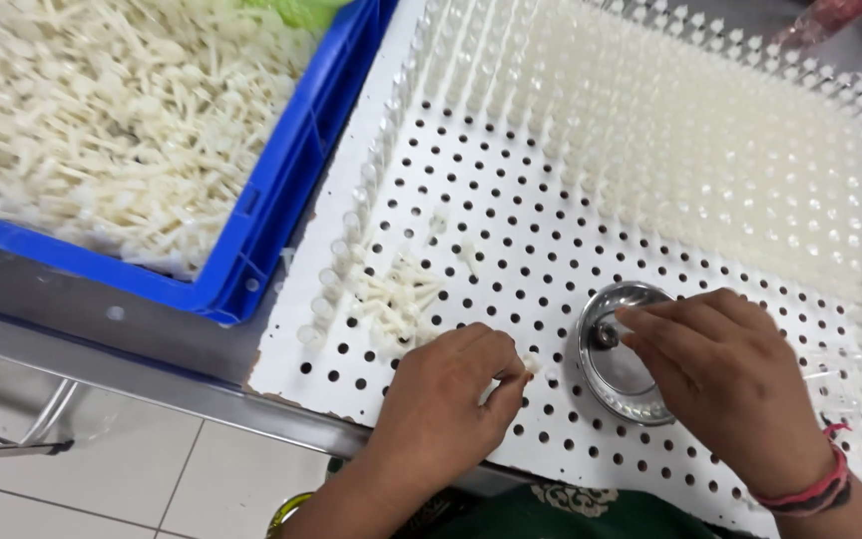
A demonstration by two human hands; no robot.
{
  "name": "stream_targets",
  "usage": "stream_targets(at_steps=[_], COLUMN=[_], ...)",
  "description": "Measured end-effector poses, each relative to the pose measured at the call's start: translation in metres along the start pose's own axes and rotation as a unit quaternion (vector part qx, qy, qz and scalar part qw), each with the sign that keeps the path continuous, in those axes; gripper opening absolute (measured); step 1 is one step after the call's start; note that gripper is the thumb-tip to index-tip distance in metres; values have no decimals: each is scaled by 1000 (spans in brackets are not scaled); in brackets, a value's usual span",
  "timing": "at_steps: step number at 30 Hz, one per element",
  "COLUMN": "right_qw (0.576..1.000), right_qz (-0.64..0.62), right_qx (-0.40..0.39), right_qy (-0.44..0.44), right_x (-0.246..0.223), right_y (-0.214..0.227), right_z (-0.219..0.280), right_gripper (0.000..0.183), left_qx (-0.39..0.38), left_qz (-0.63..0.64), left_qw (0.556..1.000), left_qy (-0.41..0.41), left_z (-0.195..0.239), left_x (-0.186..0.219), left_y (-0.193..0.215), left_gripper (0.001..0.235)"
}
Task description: Assembling plastic droppers by inserting a small white component into a clear tube and then into a cap.
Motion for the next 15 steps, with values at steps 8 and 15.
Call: stream_targets(at_steps=[8,15], right_qw=[1000,1000], right_qz=[-5,-21], right_qx=[-5,9], right_qy=[4,-2], right_x=[-1,8], right_y=[-1,-1], right_z=[-1,9], right_gripper=[24,21], left_qx=[8,23], left_qz=[9,12], left_qw=[1000,1000], left_qy=[-16,-14], left_z=[1,4], left_x=[8,17], left_y=[2,3], left_gripper=[12,13])
Point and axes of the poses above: each hand's wrist, its own z-axis away from the middle knuckle, its own y-axis out of the back of the hand, x = y × z, the point moved 10 cm from there along -z, towards the middle knuckle, and after that the axes turned 2 degrees about y, right-handed, at the moved point
